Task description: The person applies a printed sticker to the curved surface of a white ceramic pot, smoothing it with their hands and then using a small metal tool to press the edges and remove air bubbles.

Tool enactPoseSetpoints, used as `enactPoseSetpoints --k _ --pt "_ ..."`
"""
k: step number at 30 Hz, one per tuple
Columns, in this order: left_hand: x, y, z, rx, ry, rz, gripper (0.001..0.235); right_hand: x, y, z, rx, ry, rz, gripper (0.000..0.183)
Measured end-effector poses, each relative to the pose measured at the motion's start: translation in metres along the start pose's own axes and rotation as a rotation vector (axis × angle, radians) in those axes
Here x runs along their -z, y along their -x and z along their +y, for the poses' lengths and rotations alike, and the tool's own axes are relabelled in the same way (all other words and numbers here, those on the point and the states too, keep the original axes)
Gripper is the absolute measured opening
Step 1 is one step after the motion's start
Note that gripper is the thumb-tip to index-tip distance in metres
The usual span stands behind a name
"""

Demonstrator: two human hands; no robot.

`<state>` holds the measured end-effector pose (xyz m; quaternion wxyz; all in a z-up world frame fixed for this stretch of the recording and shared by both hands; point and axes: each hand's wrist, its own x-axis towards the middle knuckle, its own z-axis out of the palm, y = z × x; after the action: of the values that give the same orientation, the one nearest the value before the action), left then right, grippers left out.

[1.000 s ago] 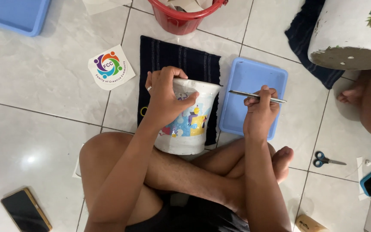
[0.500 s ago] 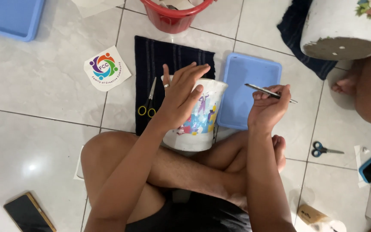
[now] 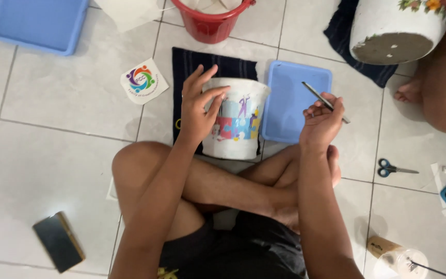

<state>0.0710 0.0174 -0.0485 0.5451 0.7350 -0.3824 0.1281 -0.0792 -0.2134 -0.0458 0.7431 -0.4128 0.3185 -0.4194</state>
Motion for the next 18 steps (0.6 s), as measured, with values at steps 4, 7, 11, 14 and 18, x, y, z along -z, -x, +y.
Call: enactPoseSetpoints --k 4,7,11,14,18 --pt "0.016 0.013 0.021 0.057 0.0 0.113 0.011 -0.003 0.027 -0.026 0.041 0.068 -0.021 0.036" --pt "0.022 0.032 0.026 0.133 -0.011 0.192 0.002 0.002 0.043 -0.037 0.086 0.151 0.034 0.037" --pt "0.021 0.048 0.024 0.254 -0.051 0.207 0.009 0.013 0.064 -0.042 0.081 0.285 0.036 0.036" --pt "0.008 0.056 0.013 0.232 -0.051 0.054 0.026 0.019 0.064 -0.038 0.077 0.323 0.01 0.036" --pt "0.004 0.056 0.021 0.22 -0.096 -0.146 0.061 0.018 0.065 -0.036 0.072 0.364 -0.014 0.036"
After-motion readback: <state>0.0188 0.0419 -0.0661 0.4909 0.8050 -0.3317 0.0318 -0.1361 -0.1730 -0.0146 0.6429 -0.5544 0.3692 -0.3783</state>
